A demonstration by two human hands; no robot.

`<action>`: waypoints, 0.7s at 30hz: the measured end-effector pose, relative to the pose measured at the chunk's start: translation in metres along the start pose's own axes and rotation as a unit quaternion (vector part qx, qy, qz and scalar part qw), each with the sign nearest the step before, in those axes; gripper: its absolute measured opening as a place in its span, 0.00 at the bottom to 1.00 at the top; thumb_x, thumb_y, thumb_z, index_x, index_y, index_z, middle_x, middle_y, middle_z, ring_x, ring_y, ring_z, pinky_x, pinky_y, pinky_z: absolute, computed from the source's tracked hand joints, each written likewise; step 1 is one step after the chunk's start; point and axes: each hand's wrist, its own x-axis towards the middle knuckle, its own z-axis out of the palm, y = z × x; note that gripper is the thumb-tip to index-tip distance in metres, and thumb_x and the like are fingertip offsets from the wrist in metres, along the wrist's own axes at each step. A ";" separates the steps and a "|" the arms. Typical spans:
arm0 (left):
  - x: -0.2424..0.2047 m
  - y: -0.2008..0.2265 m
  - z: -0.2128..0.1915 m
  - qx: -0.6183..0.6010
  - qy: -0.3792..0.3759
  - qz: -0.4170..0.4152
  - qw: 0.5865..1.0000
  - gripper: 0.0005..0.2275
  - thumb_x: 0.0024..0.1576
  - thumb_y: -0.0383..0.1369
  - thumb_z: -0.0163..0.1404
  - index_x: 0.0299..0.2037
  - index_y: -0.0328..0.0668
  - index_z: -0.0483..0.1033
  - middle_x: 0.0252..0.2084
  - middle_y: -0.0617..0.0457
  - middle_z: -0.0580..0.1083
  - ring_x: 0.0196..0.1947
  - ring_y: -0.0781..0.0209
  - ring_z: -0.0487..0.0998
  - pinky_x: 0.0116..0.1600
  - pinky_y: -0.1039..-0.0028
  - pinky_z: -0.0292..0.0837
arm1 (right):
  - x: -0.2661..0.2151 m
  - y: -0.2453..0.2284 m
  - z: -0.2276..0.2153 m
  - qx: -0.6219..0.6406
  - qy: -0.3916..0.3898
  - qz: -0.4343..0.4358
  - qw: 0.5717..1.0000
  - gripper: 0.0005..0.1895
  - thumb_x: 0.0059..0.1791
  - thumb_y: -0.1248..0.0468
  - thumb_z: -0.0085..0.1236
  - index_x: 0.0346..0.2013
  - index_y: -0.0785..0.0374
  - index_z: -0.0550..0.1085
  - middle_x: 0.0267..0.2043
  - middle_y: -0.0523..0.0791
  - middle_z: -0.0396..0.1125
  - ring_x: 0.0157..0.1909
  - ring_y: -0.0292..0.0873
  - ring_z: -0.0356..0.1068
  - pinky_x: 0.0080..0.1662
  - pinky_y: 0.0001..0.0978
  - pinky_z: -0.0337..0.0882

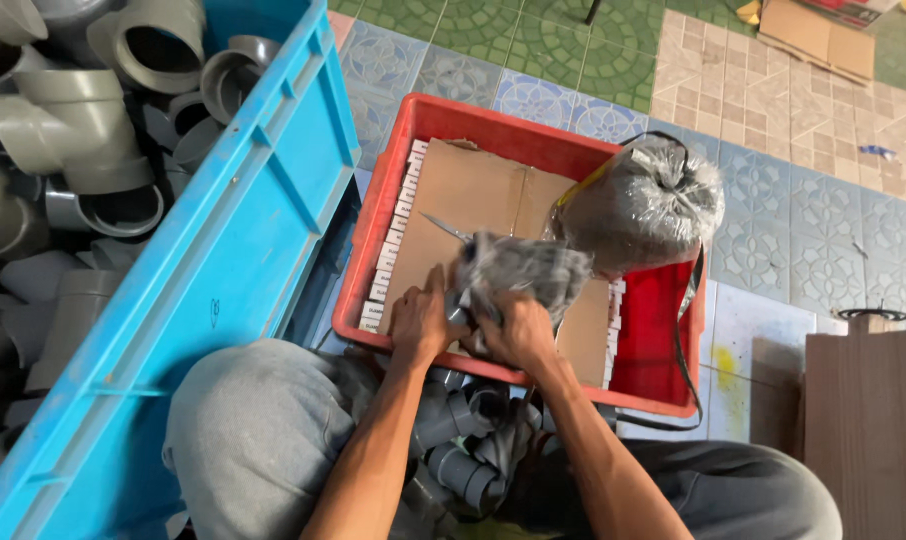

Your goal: The person sits on the floor and wipes gray plastic pipe fittings with a cloth. They pick fittings from a blue crate, wipe them over a red tray, and place them on the floor. The person handles the fittings one at a time, rotating them to clean different sides.

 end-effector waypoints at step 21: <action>0.069 -0.024 0.021 0.114 -0.011 0.122 0.986 0.52 0.39 0.40 0.64 0.74 0.63 0.43 0.71 0.32 0.53 0.73 0.33 0.47 0.71 0.46 0.48 | 0.145 0.033 -0.017 0.098 0.002 0.103 0.990 0.11 0.46 0.57 0.62 0.42 0.48 0.81 0.40 0.42 0.76 0.48 0.48 0.75 0.46 0.44 0.76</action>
